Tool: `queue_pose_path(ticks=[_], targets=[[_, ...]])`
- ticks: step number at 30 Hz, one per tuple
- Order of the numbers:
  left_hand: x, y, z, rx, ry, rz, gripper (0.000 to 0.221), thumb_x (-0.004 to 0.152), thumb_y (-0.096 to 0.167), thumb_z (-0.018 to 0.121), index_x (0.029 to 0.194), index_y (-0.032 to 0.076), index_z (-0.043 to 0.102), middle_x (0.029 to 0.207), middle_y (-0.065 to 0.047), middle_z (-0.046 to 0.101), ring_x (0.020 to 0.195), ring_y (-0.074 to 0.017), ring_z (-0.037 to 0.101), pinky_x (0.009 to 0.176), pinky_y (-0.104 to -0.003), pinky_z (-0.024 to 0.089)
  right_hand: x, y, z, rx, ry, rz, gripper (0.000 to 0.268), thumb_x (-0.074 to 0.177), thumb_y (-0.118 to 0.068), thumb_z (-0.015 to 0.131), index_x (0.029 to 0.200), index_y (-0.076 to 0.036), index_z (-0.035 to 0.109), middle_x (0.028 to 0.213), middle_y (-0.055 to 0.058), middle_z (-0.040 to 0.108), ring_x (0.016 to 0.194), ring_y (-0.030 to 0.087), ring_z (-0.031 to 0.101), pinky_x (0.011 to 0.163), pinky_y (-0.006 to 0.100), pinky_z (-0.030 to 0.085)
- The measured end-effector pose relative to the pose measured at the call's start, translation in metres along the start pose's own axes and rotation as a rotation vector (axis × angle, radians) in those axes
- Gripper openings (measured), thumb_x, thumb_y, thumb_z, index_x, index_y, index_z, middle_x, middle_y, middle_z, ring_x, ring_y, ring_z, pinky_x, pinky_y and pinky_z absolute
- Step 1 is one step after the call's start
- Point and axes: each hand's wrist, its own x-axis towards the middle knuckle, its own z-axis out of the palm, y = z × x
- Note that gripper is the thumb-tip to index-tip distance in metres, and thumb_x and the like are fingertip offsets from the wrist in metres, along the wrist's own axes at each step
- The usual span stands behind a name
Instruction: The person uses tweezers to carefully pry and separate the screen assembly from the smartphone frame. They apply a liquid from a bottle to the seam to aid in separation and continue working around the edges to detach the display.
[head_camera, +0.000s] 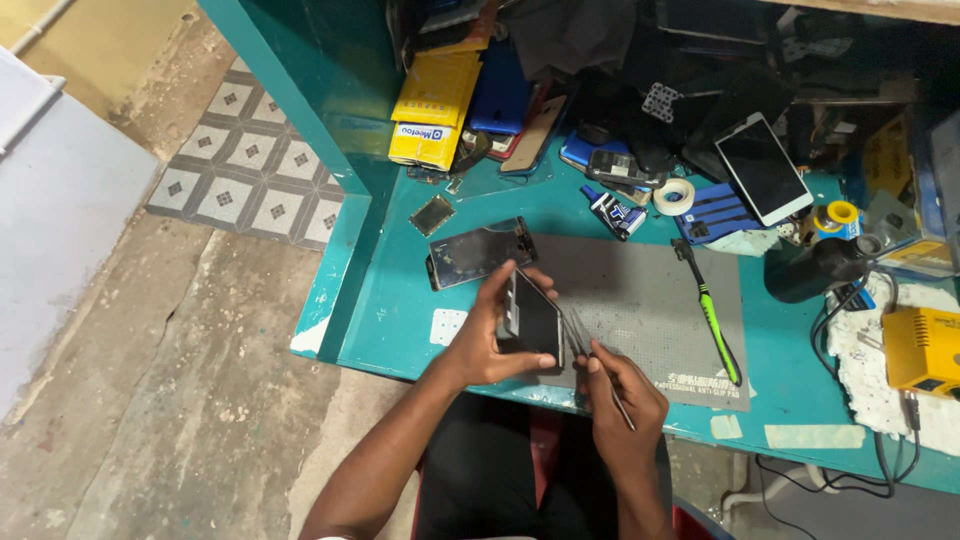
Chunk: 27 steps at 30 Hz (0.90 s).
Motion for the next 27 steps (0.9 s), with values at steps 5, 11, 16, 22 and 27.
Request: queue_pose_path(ticks=[5, 11, 16, 22, 27], targets=[[0.0, 0.004, -0.001, -0.144, 0.01, -0.087, 0.124, 0.078, 0.007, 0.092, 0.169, 0.027, 0.01, 0.161, -0.019, 0.042, 0.126, -0.0288, 0.065, 0.105, -0.044, 0.059, -0.01, 0.005, 0.0, 0.039, 0.035, -0.119, 0.028, 0.102, -0.006, 0.059, 0.127, 0.002, 0.067, 0.113, 0.018, 0.075, 0.094, 0.019, 0.075, 0.078, 0.028, 0.061], [0.004, 0.005, 0.003, -0.119, -0.089, -0.202, 0.121, 0.08, 0.011, 0.091, 0.166, 0.023, 0.007, 0.174, -0.021, 0.022, 0.137, -0.0328, 0.061, 0.109, -0.048, 0.058, -0.017, 0.022, -0.001, -0.189, -0.13, -0.475, 0.033, 0.096, -0.015, 0.067, 0.126, -0.001, 0.069, 0.13, 0.021, 0.07, 0.126, 0.036, 0.067, 0.107, 0.047, 0.052], [0.005, 0.0, 0.003, 0.121, -0.08, -0.106, 0.121, 0.083, 0.032, 0.088, 0.166, 0.016, 0.002, 0.173, -0.024, 0.015, 0.151, -0.0394, 0.045, 0.123, -0.055, 0.04, -0.019, 0.024, -0.004, -0.185, -0.21, -0.477, 0.051, 0.079, -0.023, 0.078, 0.124, 0.001, 0.068, 0.129, 0.022, 0.068, 0.125, 0.036, 0.065, 0.104, 0.047, 0.054], [0.001, -0.017, 0.003, 0.517, -0.057, -0.162, 0.13, 0.084, 0.05, 0.076, 0.169, 0.011, -0.014, 0.179, -0.027, 0.0, 0.167, -0.0444, 0.004, 0.135, -0.054, 0.016, -0.021, 0.025, -0.002, -0.189, -0.119, -0.511, 0.039, 0.087, 0.008, 0.07, 0.126, 0.004, 0.067, 0.127, 0.024, 0.07, 0.12, 0.035, 0.07, 0.096, 0.039, 0.062], [0.002, -0.019, 0.001, 0.462, -0.114, -0.305, 0.145, 0.072, 0.051, 0.088, 0.169, 0.012, -0.012, 0.178, -0.027, 0.0, 0.166, -0.0433, 0.005, 0.134, -0.051, 0.018, -0.026, 0.037, 0.008, -0.183, 0.043, -0.504, 0.03, 0.089, 0.009, 0.071, 0.118, 0.002, 0.071, 0.108, 0.023, 0.075, 0.097, 0.029, 0.078, 0.08, 0.033, 0.065]])
